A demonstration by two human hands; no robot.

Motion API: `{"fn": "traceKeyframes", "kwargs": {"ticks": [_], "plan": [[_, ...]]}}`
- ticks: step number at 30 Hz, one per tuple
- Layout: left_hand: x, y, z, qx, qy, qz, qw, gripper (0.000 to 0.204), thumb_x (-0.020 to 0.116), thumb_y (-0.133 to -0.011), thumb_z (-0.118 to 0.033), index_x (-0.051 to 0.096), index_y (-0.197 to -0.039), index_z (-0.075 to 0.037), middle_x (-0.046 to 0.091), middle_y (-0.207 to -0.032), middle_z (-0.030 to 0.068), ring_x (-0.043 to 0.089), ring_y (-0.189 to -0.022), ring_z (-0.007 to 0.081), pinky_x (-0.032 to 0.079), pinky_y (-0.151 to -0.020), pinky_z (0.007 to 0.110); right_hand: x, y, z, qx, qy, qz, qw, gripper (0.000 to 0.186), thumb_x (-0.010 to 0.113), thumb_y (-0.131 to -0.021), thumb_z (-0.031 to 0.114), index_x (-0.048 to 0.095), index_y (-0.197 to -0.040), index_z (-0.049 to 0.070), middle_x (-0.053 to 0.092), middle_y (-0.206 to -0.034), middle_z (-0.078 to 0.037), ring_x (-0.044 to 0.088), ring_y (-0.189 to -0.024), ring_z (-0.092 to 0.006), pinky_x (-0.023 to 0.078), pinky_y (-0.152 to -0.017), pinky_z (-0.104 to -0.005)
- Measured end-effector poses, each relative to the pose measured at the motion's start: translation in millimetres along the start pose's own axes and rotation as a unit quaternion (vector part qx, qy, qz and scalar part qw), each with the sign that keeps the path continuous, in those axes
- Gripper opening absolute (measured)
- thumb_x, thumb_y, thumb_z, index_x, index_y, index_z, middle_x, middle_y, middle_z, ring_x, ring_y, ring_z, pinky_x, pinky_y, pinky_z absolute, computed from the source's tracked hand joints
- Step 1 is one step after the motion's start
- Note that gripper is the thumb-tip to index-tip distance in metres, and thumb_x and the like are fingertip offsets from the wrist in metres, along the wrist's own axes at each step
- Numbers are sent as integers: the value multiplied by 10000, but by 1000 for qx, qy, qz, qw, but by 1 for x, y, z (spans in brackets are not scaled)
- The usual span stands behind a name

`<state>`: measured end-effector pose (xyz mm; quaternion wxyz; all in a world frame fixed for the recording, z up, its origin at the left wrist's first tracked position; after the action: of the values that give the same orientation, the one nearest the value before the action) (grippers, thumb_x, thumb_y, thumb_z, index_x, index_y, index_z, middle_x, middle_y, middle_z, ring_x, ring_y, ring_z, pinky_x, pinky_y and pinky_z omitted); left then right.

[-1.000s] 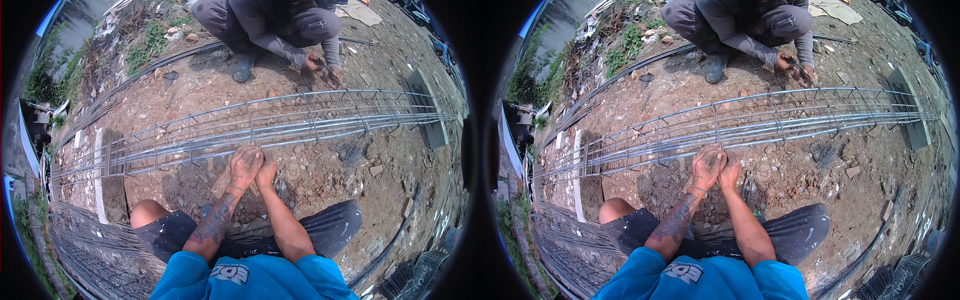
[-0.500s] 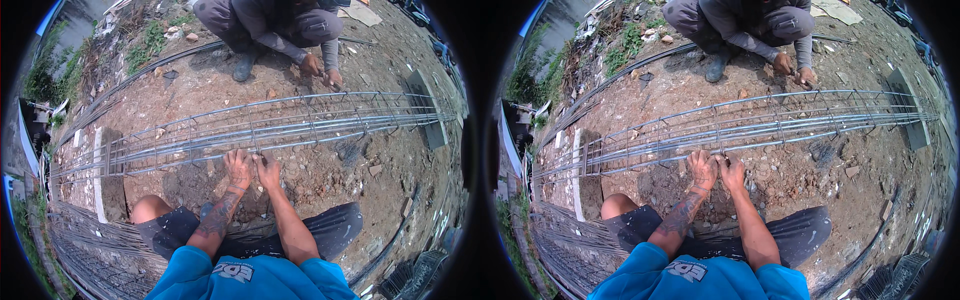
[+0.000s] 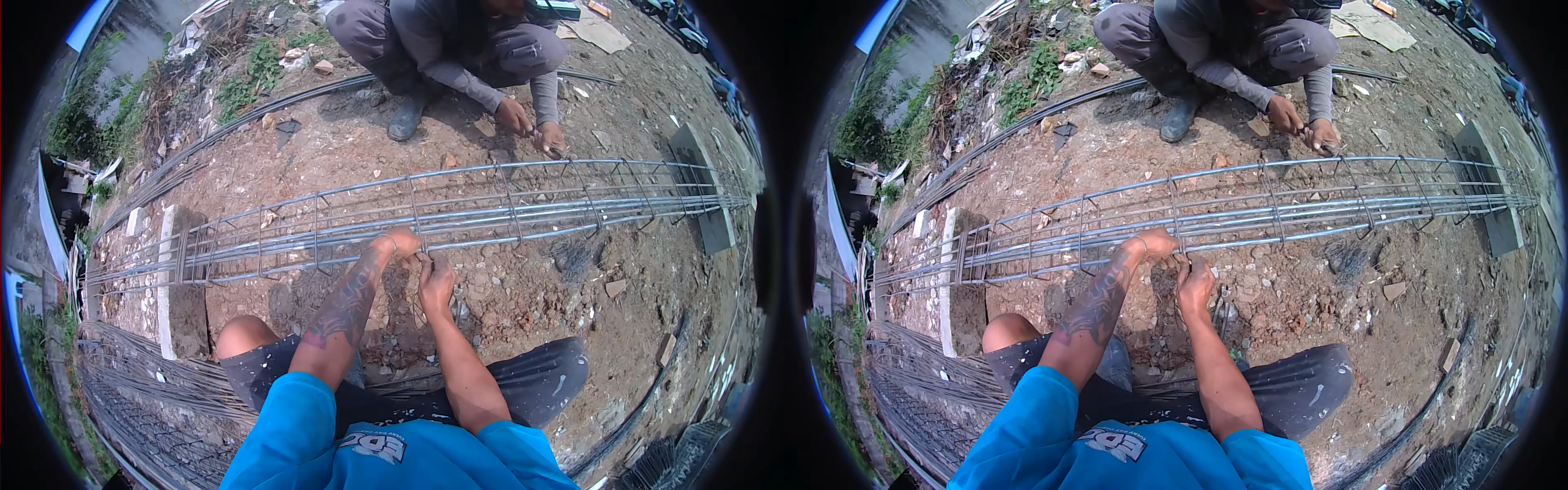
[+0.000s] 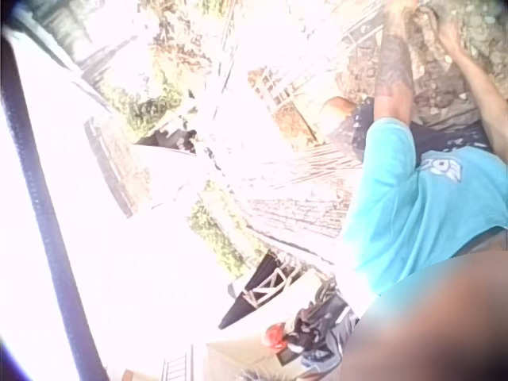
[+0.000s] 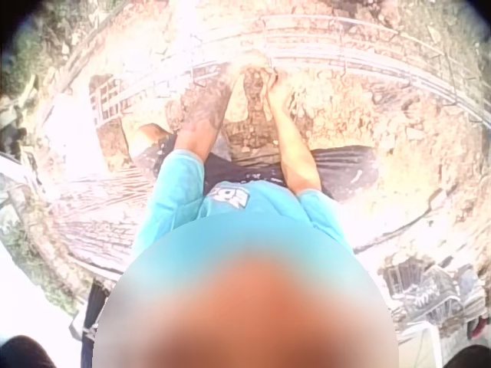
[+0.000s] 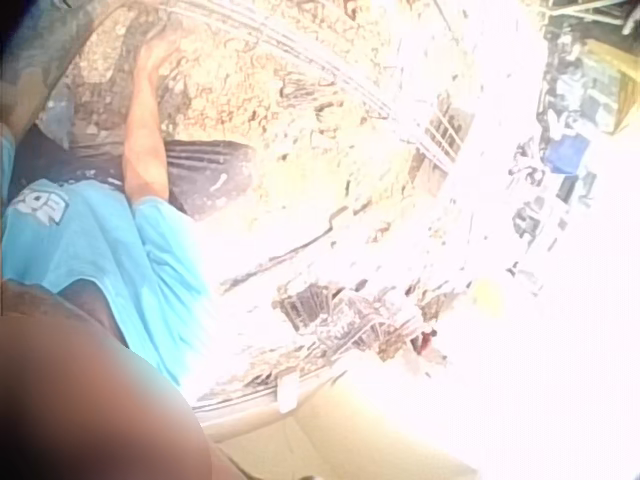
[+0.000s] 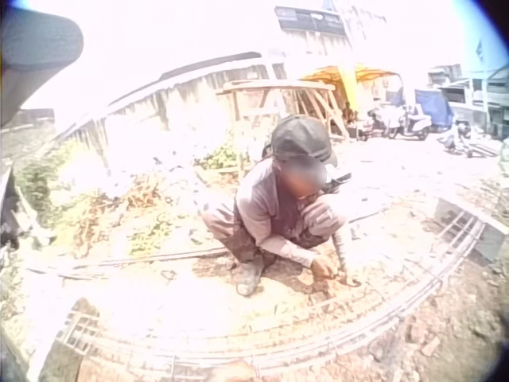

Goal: The person separates and straightens tie wires by hand, then fastens stirrups to the steel rebar structure by twisting the wire around the joints by hand and using pliers.

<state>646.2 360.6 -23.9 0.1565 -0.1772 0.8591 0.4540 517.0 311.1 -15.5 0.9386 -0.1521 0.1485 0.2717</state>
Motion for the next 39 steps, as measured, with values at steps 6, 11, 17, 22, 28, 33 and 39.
{"fn": "traceKeyframes", "kwargs": {"ticks": [6,11,17,22,28,33,39], "plan": [[5,-50,42,27,-181,25,983,357,580,-779,-315,676,-864,18,668,-812,167,654,-762,269,517,-640,371,1,-1,4,9,-13,0,1000,134,581,-821,64,616,-926,-11,619,-836,-226,601,-778,-398,474,-707,-426],[2,-43,29,-77,-63,-72,992,328,607,-740,-281,673,-848,22,663,-813,161,650,-748,279,503,-651,387,-8,-4,-8,17,1,3,1000,156,591,-826,75,619,-939,-28,625,-867,-228,599,-812,-401,476,-742,-424],[-2,-24,40,132,58,-213,966,105,638,-763,-100,648,-710,-10,621,-673,50,536,-587,106,428,-522,270,-7,0,4,29,-27,6,999,141,588,-825,75,623,-907,-35,624,-863,-233,599,-813,-405,473,-740,-430],[-5,19,37,127,132,-331,926,155,644,-752,-184,702,-798,-48,681,-805,159,660,-740,261,497,-697,362,-8,-2,5,25,-42,10,999,128,573,-826,60,621,-905,-28,625,-854,-228,597,-812,-404,471,-736,-432],[-6,68,-1,285,-16,-390,875,179,674,-772,-166,685,-870,-16,685,-833,110,645,-801,265,478,-768,364,-6,-5,8,20,-35,8,999,132,565,-824,53,619,-912,-29,623,-854,-230,596,-800,-407,472,-731,-437],[-3,94,-12,341,-77,-448,823,163,651,-763,-158,698,-881,-55,674,-897,102,623,-869,283,434,-828,380,0,-3,9,34,-38,14,999,141,567,-831,72,618,-908,-34,622,-849,-232,597,-785,-408,474,-716,-437],[4,95,-9,353,-10,-435,828,153,628,-764,-163,701,-862,-73,655,-938,59,568,-928,246,342,-882,382,-3,-3,5,20,-21,-10,1000,149,563,-838,108,614,-853,-30,592,-755,-244,576,-710,-418,450,-644,-429]]}}
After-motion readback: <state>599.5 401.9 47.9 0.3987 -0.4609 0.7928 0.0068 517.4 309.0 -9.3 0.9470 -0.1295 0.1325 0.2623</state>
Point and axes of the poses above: each hand's wrist, its own y-axis away from the middle knuckle, its own x-axis out of the palm, z = x × y, the point moved 9 cm from there along -y, towards the middle knuckle
